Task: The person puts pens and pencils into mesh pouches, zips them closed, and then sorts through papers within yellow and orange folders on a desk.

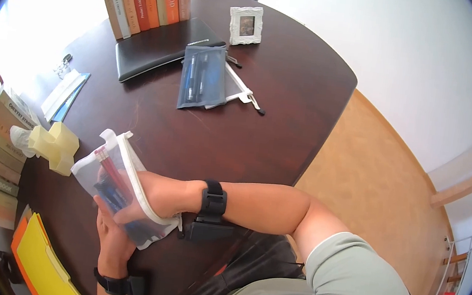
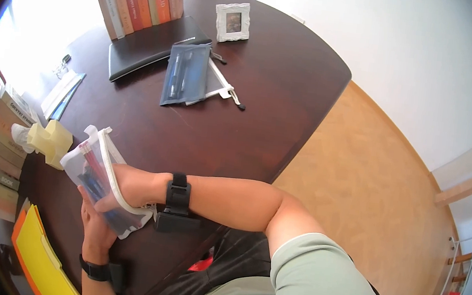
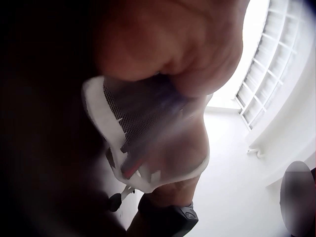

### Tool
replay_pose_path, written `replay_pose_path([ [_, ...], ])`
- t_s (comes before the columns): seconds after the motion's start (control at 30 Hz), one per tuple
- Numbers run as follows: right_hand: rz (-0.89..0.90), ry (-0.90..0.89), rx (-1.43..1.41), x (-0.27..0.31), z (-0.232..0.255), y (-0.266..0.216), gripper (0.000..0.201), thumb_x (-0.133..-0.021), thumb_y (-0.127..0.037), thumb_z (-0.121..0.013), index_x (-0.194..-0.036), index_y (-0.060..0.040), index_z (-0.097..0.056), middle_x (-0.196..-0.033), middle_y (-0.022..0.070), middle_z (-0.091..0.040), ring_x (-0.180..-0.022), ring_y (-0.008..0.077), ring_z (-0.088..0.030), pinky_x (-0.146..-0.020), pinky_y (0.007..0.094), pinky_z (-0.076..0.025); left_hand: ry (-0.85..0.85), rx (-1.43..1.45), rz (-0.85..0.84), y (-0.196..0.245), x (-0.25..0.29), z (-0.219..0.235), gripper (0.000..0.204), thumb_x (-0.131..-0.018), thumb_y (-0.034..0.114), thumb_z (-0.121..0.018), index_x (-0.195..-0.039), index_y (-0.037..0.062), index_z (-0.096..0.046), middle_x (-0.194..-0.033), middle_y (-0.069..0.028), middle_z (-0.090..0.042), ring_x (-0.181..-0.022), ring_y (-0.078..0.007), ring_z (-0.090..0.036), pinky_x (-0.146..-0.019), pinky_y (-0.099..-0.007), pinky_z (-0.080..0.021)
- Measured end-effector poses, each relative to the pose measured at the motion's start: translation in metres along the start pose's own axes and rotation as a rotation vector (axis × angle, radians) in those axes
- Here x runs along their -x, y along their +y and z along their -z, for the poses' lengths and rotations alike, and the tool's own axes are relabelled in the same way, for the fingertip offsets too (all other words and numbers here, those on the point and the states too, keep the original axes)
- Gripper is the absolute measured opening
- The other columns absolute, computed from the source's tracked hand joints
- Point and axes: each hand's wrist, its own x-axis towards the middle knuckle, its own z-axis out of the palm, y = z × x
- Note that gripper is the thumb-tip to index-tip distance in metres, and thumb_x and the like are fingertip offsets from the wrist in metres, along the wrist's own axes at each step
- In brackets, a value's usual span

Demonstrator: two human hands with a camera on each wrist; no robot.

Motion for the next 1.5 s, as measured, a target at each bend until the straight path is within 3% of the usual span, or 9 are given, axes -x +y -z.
replay_pose_path([
  [0.1, 0.151, 0.064, 0.014, -0.002, -0.002, 0.017, 0.069, -0.085, -0.021, -0.077, -0.143, 0.0010, -0.045, -0.119, 0.0166, -0.063, -0.110, 0.0188, -0.058, -0.095, 0.0367, -0.052, 0.018, 0.002, -0.013, 0.001, 0.002, -0.016, 0.073, -0.107, 0.063, -0.035, -0.150, 0.0049, -0.040, -0.142, -0.0151, -0.057, -0.127, -0.0299, -0.060, -0.104, -0.0472, -0.054],
  [0.27, -0.098, 0.108, 0.034, 0.001, 0.000, -0.012, 0.054, -0.088, -0.019, -0.077, -0.133, 0.0030, -0.056, -0.114, 0.0130, -0.068, -0.106, 0.0180, -0.064, -0.090, 0.0348, -0.055, -0.094, 0.091, 0.014, 0.012, 0.001, -0.021, 0.066, -0.110, 0.057, -0.028, -0.151, 0.0060, -0.041, -0.138, -0.0151, -0.059, -0.121, -0.0281, -0.064, -0.096, -0.0459, -0.060],
  [0.3, 0.037, 0.151, 0.077, -0.003, 0.000, 0.004, 0.051, -0.090, -0.019, -0.076, -0.132, 0.0021, -0.058, -0.114, 0.0119, -0.069, -0.108, 0.0183, -0.064, -0.094, 0.0351, -0.054, -0.078, 0.114, -0.015, 0.008, -0.001, -0.018, 0.066, -0.111, 0.056, -0.027, -0.152, 0.0057, -0.039, -0.140, -0.0155, -0.057, -0.124, -0.0284, -0.063, -0.097, -0.0461, -0.060],
  [0.57, -0.035, 0.187, 0.033, -0.009, 0.003, 0.011, 0.041, -0.097, -0.029, -0.071, -0.125, 0.0015, -0.066, -0.112, 0.0147, -0.071, -0.102, 0.0218, -0.067, -0.091, 0.0373, -0.053, -0.197, 0.197, 0.015, 0.016, -0.001, -0.017, 0.064, -0.112, 0.052, -0.031, -0.151, 0.0018, -0.040, -0.143, -0.0155, -0.057, -0.128, -0.0303, -0.060, -0.108, -0.0509, -0.053],
  [0.67, -0.121, 0.169, 0.076, -0.007, 0.003, -0.004, 0.046, -0.100, -0.028, -0.070, -0.133, 0.0015, -0.062, -0.117, 0.0114, -0.071, -0.107, 0.0176, -0.066, -0.098, 0.0333, -0.052, -0.164, 0.207, -0.014, 0.014, -0.002, -0.017, 0.058, -0.112, 0.047, -0.036, -0.150, 0.0039, -0.041, -0.143, -0.0137, -0.058, -0.129, -0.0280, -0.060, -0.109, -0.0497, -0.052],
  [0.77, -0.244, 0.170, 0.477, -0.001, 0.003, -0.035, 0.052, -0.097, -0.032, -0.073, -0.134, 0.0015, -0.062, -0.113, 0.0171, -0.073, -0.102, 0.0250, -0.070, -0.093, 0.0350, -0.054, -0.154, 0.192, -0.044, 0.018, 0.000, -0.021, 0.050, -0.113, 0.040, -0.041, -0.150, 0.0071, -0.043, -0.143, -0.0108, -0.058, -0.128, -0.0255, -0.061, -0.109, -0.0477, -0.052],
  [0.87, 0.021, 0.310, 0.602, -0.001, 0.005, -0.015, 0.054, -0.094, -0.033, -0.075, -0.134, 0.0000, -0.062, -0.110, 0.0217, -0.072, -0.098, 0.0339, -0.071, -0.089, 0.0374, -0.055, -0.165, 0.228, -0.038, 0.017, 0.000, -0.018, 0.050, -0.113, 0.030, -0.045, -0.157, 0.0096, -0.036, -0.145, -0.0083, -0.056, -0.129, -0.0227, -0.059, -0.106, -0.0445, -0.054],
  [1.07, 0.245, 0.528, 0.599, -0.008, 0.004, -0.006, 0.041, -0.092, -0.025, -0.073, -0.123, 0.0011, -0.063, -0.102, 0.0230, -0.072, -0.092, 0.0430, -0.070, -0.082, 0.0449, -0.056, -0.125, 0.251, -0.039, 0.013, -0.003, -0.017, 0.044, -0.114, 0.024, -0.043, -0.155, 0.0096, -0.041, -0.138, -0.0066, -0.062, -0.121, -0.0192, -0.064, -0.103, -0.0395, -0.057],
  [1.5, 0.330, 0.505, 0.540, -0.014, 0.013, 0.007, 0.040, -0.092, -0.023, -0.070, -0.124, 0.0009, -0.064, -0.105, 0.0223, -0.072, -0.093, 0.0388, -0.071, -0.085, 0.0420, -0.056, -0.104, 0.318, -0.074, 0.013, -0.002, -0.020, 0.043, -0.114, 0.024, -0.043, -0.153, 0.0058, -0.046, -0.137, -0.0070, -0.063, -0.121, -0.0182, -0.064, -0.103, -0.0379, -0.056],
])
